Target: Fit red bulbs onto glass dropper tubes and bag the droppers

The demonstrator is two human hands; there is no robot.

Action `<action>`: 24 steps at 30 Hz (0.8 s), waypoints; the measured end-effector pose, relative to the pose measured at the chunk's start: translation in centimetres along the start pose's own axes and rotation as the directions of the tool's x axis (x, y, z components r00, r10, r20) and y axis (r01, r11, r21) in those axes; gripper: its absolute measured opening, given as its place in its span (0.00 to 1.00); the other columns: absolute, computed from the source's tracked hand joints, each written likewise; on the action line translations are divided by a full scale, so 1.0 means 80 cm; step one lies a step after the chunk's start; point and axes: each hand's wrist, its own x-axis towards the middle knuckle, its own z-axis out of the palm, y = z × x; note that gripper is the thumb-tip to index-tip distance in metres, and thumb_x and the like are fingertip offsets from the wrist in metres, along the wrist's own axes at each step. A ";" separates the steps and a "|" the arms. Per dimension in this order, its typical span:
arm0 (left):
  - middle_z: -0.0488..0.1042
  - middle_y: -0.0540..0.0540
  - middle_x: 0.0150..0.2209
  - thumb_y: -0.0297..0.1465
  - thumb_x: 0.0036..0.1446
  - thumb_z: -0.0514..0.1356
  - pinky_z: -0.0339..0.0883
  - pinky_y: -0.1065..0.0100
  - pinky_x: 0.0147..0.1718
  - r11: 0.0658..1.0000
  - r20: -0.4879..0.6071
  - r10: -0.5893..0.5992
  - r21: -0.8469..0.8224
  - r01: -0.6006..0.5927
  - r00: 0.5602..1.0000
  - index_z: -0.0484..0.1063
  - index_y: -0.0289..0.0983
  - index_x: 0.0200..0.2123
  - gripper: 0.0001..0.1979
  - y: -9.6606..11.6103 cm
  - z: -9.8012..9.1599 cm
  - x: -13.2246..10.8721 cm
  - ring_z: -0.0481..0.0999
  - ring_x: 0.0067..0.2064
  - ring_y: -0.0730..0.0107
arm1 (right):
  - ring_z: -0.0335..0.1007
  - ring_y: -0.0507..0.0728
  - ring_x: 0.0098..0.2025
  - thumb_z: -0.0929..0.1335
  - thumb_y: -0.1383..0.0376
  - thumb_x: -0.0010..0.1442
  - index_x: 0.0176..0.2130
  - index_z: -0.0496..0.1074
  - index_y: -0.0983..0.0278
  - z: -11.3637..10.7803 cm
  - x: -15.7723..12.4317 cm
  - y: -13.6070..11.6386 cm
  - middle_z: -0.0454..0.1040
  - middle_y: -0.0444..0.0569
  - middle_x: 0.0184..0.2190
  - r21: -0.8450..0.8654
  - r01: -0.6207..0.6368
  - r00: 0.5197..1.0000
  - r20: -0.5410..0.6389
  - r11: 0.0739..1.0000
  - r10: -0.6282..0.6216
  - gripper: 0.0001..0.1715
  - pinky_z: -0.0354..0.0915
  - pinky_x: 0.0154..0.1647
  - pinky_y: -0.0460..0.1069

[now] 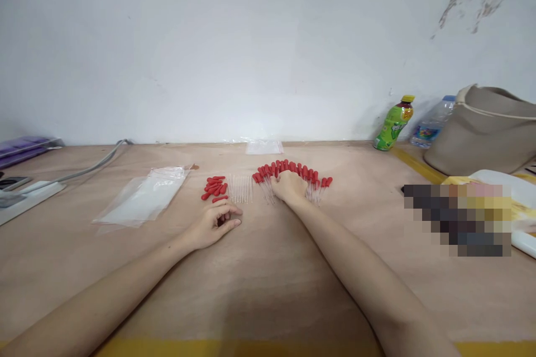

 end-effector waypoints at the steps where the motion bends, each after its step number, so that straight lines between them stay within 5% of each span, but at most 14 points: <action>1: 0.67 0.48 0.31 0.32 0.54 0.55 0.61 0.72 0.28 1.000 0.000 -0.001 0.002 0.001 1.000 0.70 0.36 0.37 0.08 0.000 0.000 0.000 0.65 0.29 0.74 | 0.69 0.59 0.34 0.60 0.52 0.53 0.23 0.71 0.63 0.000 -0.001 0.000 0.74 0.50 0.28 -0.014 0.012 1.000 -0.011 1.000 -0.012 0.21 0.59 0.31 0.50; 6: 0.68 0.47 0.32 0.31 0.54 0.55 0.62 0.70 0.31 0.998 -0.038 0.008 0.066 -0.005 0.999 0.70 0.36 0.35 0.07 0.000 0.001 0.000 0.66 0.30 0.73 | 0.69 0.57 0.33 0.59 0.50 0.54 0.27 0.71 0.61 0.001 -0.015 -0.013 0.74 0.47 0.29 -0.022 0.140 0.989 -0.053 0.990 -0.141 0.21 0.59 0.32 0.49; 13: 0.66 0.47 0.33 0.31 0.52 0.57 0.62 0.64 0.39 0.938 -0.375 -0.110 0.267 0.221 0.920 0.68 0.37 0.33 0.06 -0.022 -0.010 0.002 0.67 0.39 0.65 | 0.70 0.60 0.38 0.60 0.58 0.54 0.32 0.73 0.63 0.015 -0.033 -0.057 0.74 0.53 0.33 -0.125 0.216 0.973 0.113 0.968 -0.202 0.16 0.60 0.34 0.51; 24: 0.66 0.47 0.32 0.31 0.53 0.55 0.64 0.65 0.36 0.927 -0.330 -0.181 0.257 0.273 0.927 0.69 0.37 0.31 0.05 -0.043 -0.016 0.006 0.68 0.36 0.66 | 0.70 0.62 0.38 0.59 0.63 0.56 0.37 0.71 0.71 0.018 -0.028 -0.076 0.73 0.63 0.36 -0.099 0.179 0.973 0.168 0.979 -0.160 0.17 0.61 0.34 0.51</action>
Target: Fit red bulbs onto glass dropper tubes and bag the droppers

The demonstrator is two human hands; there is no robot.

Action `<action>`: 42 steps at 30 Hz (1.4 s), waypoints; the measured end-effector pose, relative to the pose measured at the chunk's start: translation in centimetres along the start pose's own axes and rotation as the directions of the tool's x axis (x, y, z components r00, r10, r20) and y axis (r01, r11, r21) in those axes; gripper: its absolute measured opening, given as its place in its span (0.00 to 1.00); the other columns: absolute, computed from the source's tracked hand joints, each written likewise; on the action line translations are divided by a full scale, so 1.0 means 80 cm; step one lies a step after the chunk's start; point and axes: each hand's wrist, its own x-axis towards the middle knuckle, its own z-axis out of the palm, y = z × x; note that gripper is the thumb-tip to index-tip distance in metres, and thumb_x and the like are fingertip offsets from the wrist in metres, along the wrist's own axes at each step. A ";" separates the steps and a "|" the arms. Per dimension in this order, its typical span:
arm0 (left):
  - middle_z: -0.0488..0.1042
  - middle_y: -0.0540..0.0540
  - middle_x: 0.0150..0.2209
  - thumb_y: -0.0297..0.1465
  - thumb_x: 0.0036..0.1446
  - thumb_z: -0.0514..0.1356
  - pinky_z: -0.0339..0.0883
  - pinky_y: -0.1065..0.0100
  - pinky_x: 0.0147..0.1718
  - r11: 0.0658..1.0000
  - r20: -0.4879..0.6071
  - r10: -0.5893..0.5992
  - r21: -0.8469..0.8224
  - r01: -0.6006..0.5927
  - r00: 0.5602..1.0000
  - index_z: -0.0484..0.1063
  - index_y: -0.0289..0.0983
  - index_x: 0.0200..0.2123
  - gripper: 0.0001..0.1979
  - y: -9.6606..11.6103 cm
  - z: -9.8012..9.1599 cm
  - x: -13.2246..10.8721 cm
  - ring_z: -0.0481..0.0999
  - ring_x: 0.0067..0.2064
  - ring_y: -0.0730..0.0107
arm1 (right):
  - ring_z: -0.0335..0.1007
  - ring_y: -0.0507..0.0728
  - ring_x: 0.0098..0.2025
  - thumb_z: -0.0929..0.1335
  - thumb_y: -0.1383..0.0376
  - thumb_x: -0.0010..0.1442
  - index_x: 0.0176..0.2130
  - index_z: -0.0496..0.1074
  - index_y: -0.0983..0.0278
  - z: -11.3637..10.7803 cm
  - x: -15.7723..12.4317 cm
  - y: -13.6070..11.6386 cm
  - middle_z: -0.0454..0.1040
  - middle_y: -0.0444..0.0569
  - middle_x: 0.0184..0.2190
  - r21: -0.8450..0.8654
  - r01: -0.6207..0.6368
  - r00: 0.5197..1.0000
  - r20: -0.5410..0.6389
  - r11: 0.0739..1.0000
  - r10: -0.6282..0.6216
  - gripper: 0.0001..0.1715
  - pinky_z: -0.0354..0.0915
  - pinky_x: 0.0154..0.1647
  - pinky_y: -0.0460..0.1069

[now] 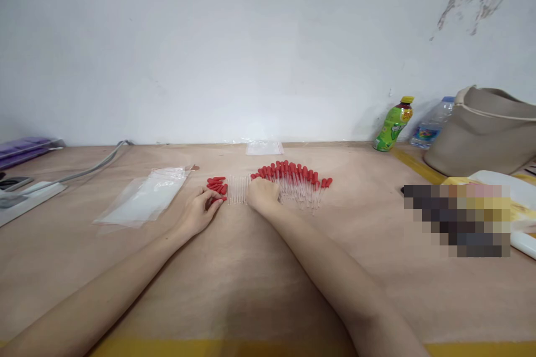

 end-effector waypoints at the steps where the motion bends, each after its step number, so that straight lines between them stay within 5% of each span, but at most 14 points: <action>1: 0.66 0.47 0.32 0.31 0.53 0.54 0.63 0.65 0.36 1.000 0.000 -0.001 -0.001 0.001 1.000 0.68 0.37 0.31 0.05 0.000 -0.001 0.001 0.68 0.35 0.66 | 0.70 0.62 0.38 0.58 0.63 0.57 0.39 0.69 0.71 -0.002 -0.003 0.005 0.73 0.63 0.36 0.009 0.003 1.000 -0.010 1.000 -0.003 0.18 0.61 0.33 0.51; 7: 0.69 0.47 0.32 0.31 0.56 0.52 0.63 0.64 0.37 0.998 -0.022 0.050 -0.033 -0.051 0.998 0.65 0.37 0.32 0.05 0.009 -0.006 0.001 0.69 0.36 0.65 | 0.68 0.56 0.30 0.56 0.67 0.59 0.42 0.61 0.70 -0.010 -0.031 0.064 0.72 0.55 0.31 0.219 0.199 0.976 -0.131 0.955 -0.173 0.13 0.60 0.29 0.48; 15: 0.71 0.45 0.38 0.32 0.58 0.51 0.65 0.67 0.36 0.957 0.090 0.122 -0.276 -0.092 0.988 0.64 0.36 0.41 0.09 0.044 0.008 -0.014 0.70 0.38 0.68 | 0.67 0.55 0.36 0.55 0.68 0.59 0.45 0.63 0.65 0.009 -0.070 0.128 0.71 0.51 0.33 0.350 0.476 0.854 -0.403 0.807 -0.329 0.15 0.61 0.39 0.50; 24: 0.72 0.47 0.32 0.32 0.58 0.50 0.66 0.68 0.35 0.848 0.282 0.101 -0.526 0.066 0.954 0.67 0.35 0.40 0.10 0.065 0.015 -0.013 0.72 0.34 0.70 | 0.64 0.52 0.31 0.58 0.63 0.60 0.37 0.67 0.64 0.002 -0.089 0.104 0.71 0.46 0.29 0.297 0.539 0.832 -0.335 0.789 -0.442 0.12 0.58 0.34 0.47; 33: 0.70 0.47 0.30 0.34 0.56 0.53 0.67 0.68 0.33 0.732 0.322 0.066 -0.659 0.174 0.944 0.65 0.34 0.36 0.09 0.067 0.023 -0.017 0.72 0.32 0.71 | 0.64 0.52 0.29 0.59 0.64 0.60 0.36 0.69 0.63 -0.001 -0.092 0.100 0.71 0.45 0.27 0.256 0.549 0.832 -0.261 0.796 -0.490 0.12 0.55 0.36 0.48; 42: 0.68 0.50 0.24 0.35 0.55 0.54 0.63 0.73 0.26 0.755 0.358 0.107 -0.636 0.158 0.927 0.68 0.33 0.33 0.10 0.072 0.016 -0.019 0.67 0.25 0.77 | 0.62 0.50 0.26 0.58 0.63 0.61 0.37 0.70 0.61 0.000 -0.084 0.111 0.74 0.44 0.29 0.206 0.611 0.791 -0.202 0.764 -0.578 0.13 0.49 0.38 0.49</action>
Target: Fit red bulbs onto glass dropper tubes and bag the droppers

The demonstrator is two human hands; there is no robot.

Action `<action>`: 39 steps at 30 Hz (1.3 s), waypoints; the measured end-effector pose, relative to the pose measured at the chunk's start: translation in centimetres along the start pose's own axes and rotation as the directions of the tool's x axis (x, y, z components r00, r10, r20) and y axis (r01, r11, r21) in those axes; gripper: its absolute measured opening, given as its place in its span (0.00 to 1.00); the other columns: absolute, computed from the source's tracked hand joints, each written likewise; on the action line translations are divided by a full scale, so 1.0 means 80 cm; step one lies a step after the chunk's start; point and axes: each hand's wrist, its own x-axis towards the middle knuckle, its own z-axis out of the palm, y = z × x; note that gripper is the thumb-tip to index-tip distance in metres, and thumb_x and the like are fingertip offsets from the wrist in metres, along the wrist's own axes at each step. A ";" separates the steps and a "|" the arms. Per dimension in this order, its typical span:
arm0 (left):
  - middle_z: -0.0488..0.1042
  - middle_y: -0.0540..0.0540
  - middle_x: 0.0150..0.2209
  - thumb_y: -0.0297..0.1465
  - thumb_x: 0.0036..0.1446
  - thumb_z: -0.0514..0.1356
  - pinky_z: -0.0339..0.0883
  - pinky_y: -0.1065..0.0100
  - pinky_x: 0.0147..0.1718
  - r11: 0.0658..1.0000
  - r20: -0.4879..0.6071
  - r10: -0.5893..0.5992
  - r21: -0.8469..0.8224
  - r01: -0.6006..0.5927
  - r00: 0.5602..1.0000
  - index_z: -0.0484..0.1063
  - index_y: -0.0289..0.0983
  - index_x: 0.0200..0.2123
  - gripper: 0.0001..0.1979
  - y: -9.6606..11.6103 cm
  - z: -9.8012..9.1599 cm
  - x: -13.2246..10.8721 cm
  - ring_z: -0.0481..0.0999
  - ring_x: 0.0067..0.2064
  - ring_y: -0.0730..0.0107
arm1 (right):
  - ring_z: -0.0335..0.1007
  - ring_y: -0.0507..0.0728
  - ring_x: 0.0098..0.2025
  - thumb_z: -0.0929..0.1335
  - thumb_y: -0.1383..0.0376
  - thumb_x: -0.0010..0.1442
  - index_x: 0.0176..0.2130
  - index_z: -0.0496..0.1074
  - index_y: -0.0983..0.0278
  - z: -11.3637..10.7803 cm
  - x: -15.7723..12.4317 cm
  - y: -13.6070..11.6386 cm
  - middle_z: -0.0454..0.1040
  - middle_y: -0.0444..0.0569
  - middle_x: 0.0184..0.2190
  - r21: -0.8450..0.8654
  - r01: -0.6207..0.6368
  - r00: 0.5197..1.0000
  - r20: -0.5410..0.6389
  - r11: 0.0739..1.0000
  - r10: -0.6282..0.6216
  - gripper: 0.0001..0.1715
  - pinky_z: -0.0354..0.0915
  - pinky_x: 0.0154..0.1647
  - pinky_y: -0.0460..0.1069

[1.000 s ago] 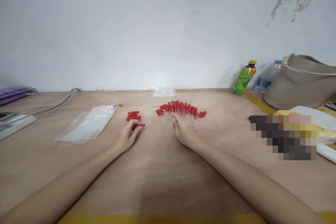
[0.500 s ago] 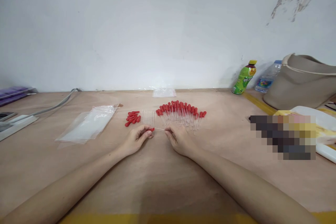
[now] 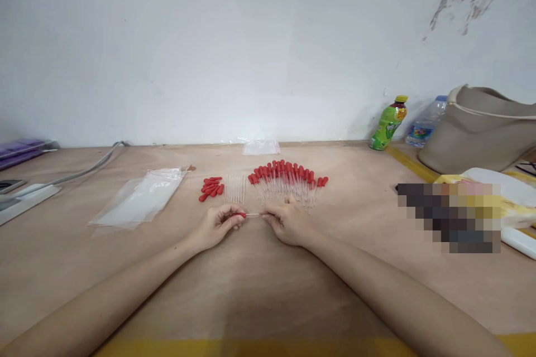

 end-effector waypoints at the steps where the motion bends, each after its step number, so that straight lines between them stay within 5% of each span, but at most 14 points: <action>1: 0.67 0.50 0.24 0.35 0.55 0.54 0.62 0.74 0.25 1.000 0.012 -0.005 0.013 0.005 1.000 0.68 0.33 0.33 0.10 0.002 0.000 0.000 0.67 0.25 0.77 | 0.62 0.50 0.26 0.58 0.64 0.61 0.36 0.70 0.61 0.000 0.000 0.000 0.74 0.44 0.29 -0.016 0.006 1.000 0.005 1.000 -0.006 0.13 0.49 0.37 0.49; 9: 0.69 0.51 0.23 0.37 0.54 0.54 0.61 0.75 0.23 0.983 -0.014 -0.030 0.178 0.032 0.999 0.71 0.35 0.32 0.12 0.003 -0.001 -0.003 0.66 0.24 0.76 | 0.61 0.51 0.27 0.57 0.68 0.60 0.36 0.70 0.63 0.003 -0.005 -0.008 0.73 0.48 0.28 -0.263 0.088 0.993 -0.049 0.961 -0.104 0.15 0.45 0.35 0.50; 31: 0.74 0.49 0.30 0.35 0.53 0.56 0.65 0.73 0.29 0.957 0.023 0.045 0.286 -0.049 0.999 0.72 0.36 0.34 0.10 0.003 0.001 -0.013 0.71 0.29 0.74 | 0.61 0.51 0.26 0.57 0.67 0.60 0.35 0.69 0.63 0.002 -0.003 -0.020 0.73 0.45 0.27 -0.077 0.135 0.990 0.057 0.988 -0.130 0.13 0.49 0.36 0.49; 39: 0.75 0.50 0.31 0.35 0.55 0.55 0.66 0.74 0.30 0.923 0.050 0.125 0.360 -0.135 0.991 0.71 0.37 0.35 0.09 -0.004 0.000 -0.013 0.72 0.30 0.74 | 0.57 0.50 0.23 0.57 0.67 0.60 0.27 0.67 0.65 0.002 0.008 -0.025 0.70 0.44 0.21 -0.065 0.080 0.984 0.162 0.995 -0.069 0.14 0.50 0.36 0.48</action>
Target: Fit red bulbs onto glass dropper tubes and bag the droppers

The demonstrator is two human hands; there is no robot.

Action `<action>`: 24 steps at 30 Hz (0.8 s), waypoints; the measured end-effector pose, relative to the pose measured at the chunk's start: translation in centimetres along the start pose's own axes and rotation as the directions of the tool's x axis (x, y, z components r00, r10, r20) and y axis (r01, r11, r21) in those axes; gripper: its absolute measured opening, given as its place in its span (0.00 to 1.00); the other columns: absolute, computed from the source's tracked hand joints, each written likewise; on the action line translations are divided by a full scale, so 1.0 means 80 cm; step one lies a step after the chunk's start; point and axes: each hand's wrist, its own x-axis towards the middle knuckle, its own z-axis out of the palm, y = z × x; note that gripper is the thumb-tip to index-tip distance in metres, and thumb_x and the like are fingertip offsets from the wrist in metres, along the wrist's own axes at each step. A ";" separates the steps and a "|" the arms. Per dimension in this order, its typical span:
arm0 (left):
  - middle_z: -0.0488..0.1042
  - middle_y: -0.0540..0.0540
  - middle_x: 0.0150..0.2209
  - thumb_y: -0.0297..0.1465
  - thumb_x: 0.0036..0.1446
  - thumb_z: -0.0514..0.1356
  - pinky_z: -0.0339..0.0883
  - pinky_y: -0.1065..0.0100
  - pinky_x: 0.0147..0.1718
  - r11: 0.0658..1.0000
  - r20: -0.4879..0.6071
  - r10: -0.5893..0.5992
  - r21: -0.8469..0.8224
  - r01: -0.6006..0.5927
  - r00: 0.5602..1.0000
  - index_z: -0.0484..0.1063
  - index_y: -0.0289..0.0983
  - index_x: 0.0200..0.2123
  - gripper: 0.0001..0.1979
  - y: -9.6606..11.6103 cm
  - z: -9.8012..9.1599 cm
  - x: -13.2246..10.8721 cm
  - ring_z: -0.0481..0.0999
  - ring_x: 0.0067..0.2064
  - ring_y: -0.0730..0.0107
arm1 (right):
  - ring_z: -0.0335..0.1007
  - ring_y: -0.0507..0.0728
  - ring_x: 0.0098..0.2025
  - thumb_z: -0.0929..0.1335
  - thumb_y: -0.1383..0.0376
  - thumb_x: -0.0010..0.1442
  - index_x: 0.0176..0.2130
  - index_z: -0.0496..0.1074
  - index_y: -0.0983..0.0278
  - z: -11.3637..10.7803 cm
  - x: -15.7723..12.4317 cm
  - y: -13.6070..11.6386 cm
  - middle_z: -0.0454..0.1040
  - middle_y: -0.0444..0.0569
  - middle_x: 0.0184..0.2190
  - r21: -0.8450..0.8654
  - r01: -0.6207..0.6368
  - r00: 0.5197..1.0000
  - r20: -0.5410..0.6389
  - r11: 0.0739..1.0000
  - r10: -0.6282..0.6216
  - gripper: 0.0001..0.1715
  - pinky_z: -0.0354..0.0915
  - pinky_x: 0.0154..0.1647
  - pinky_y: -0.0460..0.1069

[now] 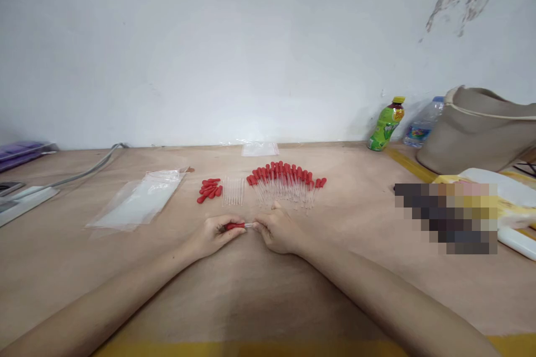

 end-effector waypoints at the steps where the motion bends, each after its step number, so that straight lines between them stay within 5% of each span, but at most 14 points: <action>1: 0.75 0.50 0.31 0.35 0.55 0.55 0.66 0.74 0.30 0.999 -0.006 0.027 0.025 -0.027 1.000 0.71 0.37 0.35 0.09 -0.001 0.000 0.000 0.73 0.30 0.74 | 0.57 0.49 0.23 0.57 0.67 0.59 0.26 0.66 0.65 0.001 0.001 0.001 0.70 0.44 0.21 0.015 -0.009 1.000 0.015 1.000 0.008 0.14 0.51 0.37 0.48; 5: 0.75 0.48 0.31 0.32 0.56 0.54 0.67 0.74 0.30 0.955 -0.031 0.234 0.192 -0.224 0.972 0.71 0.36 0.36 0.08 -0.008 -0.001 0.002 0.73 0.30 0.74 | 0.56 0.48 0.22 0.57 0.67 0.60 0.25 0.66 0.66 0.003 0.003 0.004 0.68 0.42 0.20 0.115 -0.049 0.998 0.053 0.992 0.043 0.15 0.51 0.40 0.49; 9: 0.75 0.46 0.33 0.28 0.57 0.54 0.69 0.71 0.32 0.782 -0.031 0.526 0.411 -0.469 0.850 0.69 0.35 0.38 0.07 -0.018 0.000 0.004 0.74 0.33 0.71 | 0.60 0.49 0.24 0.57 0.65 0.60 0.26 0.67 0.65 0.003 0.004 0.003 0.69 0.42 0.21 0.250 -0.126 0.990 0.099 0.960 0.104 0.16 0.53 0.41 0.49; 12: 0.75 0.47 0.34 0.27 0.56 0.54 0.69 0.71 0.36 0.719 -0.055 0.605 0.465 -0.516 0.794 0.67 0.36 0.41 0.08 -0.021 -0.002 0.005 0.74 0.35 0.71 | 0.62 0.50 0.25 0.57 0.63 0.60 0.28 0.68 0.65 0.000 0.005 0.001 0.69 0.43 0.21 0.339 -0.179 0.980 0.148 0.924 0.135 0.17 0.56 0.34 0.46; 16: 0.72 0.45 0.40 0.31 0.55 0.56 0.67 0.69 0.42 0.844 -0.160 0.434 0.417 -0.338 0.887 0.62 0.38 0.47 0.15 -0.021 -0.012 0.006 0.72 0.42 0.69 | 0.63 0.49 0.24 0.57 0.61 0.60 0.29 0.68 0.65 -0.015 0.011 0.006 0.70 0.43 0.21 0.388 -0.229 0.965 0.211 0.893 0.156 0.16 0.56 0.28 0.44; 19: 0.65 0.41 0.47 0.35 0.52 0.58 0.62 0.59 0.48 0.910 -0.256 0.212 0.402 -0.096 0.943 0.57 0.38 0.52 0.24 -0.028 -0.024 0.007 0.65 0.50 0.61 | 0.65 0.49 0.24 0.57 0.61 0.59 0.30 0.66 0.65 -0.031 0.025 0.024 0.73 0.44 0.24 0.401 -0.349 0.937 0.174 0.847 0.304 0.14 0.57 0.27 0.43; 24: 0.64 0.43 0.43 0.35 0.52 0.57 0.64 0.61 0.44 0.943 -0.251 -0.002 0.321 0.085 0.968 0.60 0.39 0.48 0.19 -0.042 -0.036 0.006 0.67 0.45 0.62 | 0.65 0.50 0.24 0.58 0.59 0.56 0.24 0.67 0.64 -0.043 0.066 0.063 0.72 0.44 0.22 0.196 -0.652 0.733 -0.083 0.732 0.675 0.16 0.56 0.26 0.44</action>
